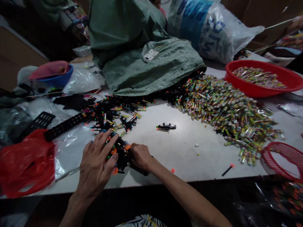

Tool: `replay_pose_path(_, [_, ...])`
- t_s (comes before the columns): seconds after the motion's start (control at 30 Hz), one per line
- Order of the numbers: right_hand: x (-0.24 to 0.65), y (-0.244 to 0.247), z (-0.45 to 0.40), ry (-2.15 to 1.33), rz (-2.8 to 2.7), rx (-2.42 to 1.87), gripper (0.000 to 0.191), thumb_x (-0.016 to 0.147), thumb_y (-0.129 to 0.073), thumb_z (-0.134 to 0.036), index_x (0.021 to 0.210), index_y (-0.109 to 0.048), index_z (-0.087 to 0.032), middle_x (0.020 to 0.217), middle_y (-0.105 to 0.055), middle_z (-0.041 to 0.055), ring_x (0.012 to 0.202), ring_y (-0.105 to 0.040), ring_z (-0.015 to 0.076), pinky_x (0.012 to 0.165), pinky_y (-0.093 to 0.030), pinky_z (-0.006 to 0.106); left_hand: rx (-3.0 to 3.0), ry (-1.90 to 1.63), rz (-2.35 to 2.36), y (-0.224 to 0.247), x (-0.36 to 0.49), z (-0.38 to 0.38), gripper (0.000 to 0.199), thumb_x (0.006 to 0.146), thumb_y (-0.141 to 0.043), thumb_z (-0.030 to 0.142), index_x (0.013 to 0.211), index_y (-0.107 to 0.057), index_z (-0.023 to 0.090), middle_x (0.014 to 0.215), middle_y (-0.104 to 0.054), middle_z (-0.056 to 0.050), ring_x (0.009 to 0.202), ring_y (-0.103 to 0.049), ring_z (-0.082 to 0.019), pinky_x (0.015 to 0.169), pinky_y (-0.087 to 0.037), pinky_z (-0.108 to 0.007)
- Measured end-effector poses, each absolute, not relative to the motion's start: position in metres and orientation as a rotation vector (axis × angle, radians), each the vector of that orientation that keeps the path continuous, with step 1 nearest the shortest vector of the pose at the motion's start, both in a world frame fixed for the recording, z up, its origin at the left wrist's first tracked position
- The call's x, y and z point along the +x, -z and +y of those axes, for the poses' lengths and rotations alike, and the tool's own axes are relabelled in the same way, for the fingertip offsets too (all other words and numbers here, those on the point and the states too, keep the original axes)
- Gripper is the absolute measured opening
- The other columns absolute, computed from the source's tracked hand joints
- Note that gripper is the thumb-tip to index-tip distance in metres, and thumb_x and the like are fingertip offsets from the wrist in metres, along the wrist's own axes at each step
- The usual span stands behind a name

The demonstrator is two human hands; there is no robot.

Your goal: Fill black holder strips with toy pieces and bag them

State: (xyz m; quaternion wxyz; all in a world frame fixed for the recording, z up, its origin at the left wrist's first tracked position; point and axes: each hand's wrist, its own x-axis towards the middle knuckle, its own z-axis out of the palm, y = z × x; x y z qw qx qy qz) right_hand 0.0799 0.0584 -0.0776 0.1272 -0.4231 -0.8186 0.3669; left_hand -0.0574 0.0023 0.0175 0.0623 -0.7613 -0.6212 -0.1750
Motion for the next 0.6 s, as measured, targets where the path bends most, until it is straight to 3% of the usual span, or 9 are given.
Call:
replay_pose_path(0.13, [0.078,0.058,0.087,-1.040,-2.806,-1.115,0.016,0.072,-0.054,-0.018,0.085,-0.064,-0.015,0.085,-0.066,0.0080,0.070,-0.060,0.0179,0.060,-0.040,0.024,-2.258,0.536,-1.848,-0.027,-0.050,-0.001,0.050,0.085,-0.042,0.039,0.132,-0.039,0.024,0.144,-0.029,-0.009,0.133,-0.019,-0.033,0.103,-0.008,-0.058])
replay_pose_path(0.2, [0.068,0.049,0.115,-1.121,-2.842,-1.083,0.017,0.071,-0.057,-0.019,0.085,-0.066,-0.018,0.082,-0.067,0.0036,0.072,-0.060,0.0166,0.061,-0.040,0.022,-2.310,0.547,-1.812,-0.028,-0.048,-0.002,0.047,0.084,-0.043,0.038,0.130,-0.042,0.024,0.142,-0.034,-0.009,0.132,-0.022,-0.031,0.104,-0.011,-0.056])
replay_pose_path(0.3, [0.041,0.044,0.145,-0.876,-2.689,-1.210,0.019,0.078,-0.053,-0.028,0.093,-0.064,-0.024,0.094,-0.067,0.0003,0.084,-0.060,0.0169,0.065,-0.041,0.022,-2.371,0.551,-1.794,-0.026,-0.047,-0.002,0.041,0.085,-0.042,0.033,0.124,-0.049,0.024,0.138,-0.040,-0.007,0.131,-0.027,-0.029,0.104,-0.016,-0.053])
replay_pose_path(0.4, [0.028,0.051,0.148,-0.780,-2.647,-1.320,0.022,0.082,-0.049,-0.032,0.096,-0.062,-0.021,0.098,-0.066,0.0059,0.088,-0.060,0.0205,0.067,-0.041,0.025,-2.355,0.619,-1.817,-0.023,-0.048,-0.001,0.031,0.085,-0.041,0.032,0.107,-0.061,0.021,0.135,-0.044,-0.008,0.129,-0.030,-0.029,0.104,-0.018,-0.053])
replay_pose_path(0.5, [0.055,0.062,0.137,-0.678,-2.522,-1.526,0.026,0.085,-0.041,-0.020,0.105,-0.056,-0.015,0.098,-0.063,0.0143,0.089,-0.059,0.0235,0.068,-0.040,0.030,-2.345,0.667,-1.826,-0.022,-0.047,0.001,0.027,0.085,-0.040,0.030,0.087,-0.064,0.019,0.134,-0.046,-0.009,0.128,-0.031,-0.030,0.103,-0.019,-0.052])
replay_pose_path(0.6, [0.102,0.067,0.127,-0.693,-2.417,-1.607,0.024,0.080,-0.046,-0.017,0.104,-0.051,-0.015,0.087,-0.064,0.0095,0.080,-0.059,0.0205,0.063,-0.038,0.027,-2.340,0.671,-1.843,-0.022,-0.045,0.003,0.026,0.084,-0.039,0.028,0.080,-0.063,0.019,0.134,-0.045,-0.008,0.129,-0.031,-0.029,0.103,-0.019,-0.053])
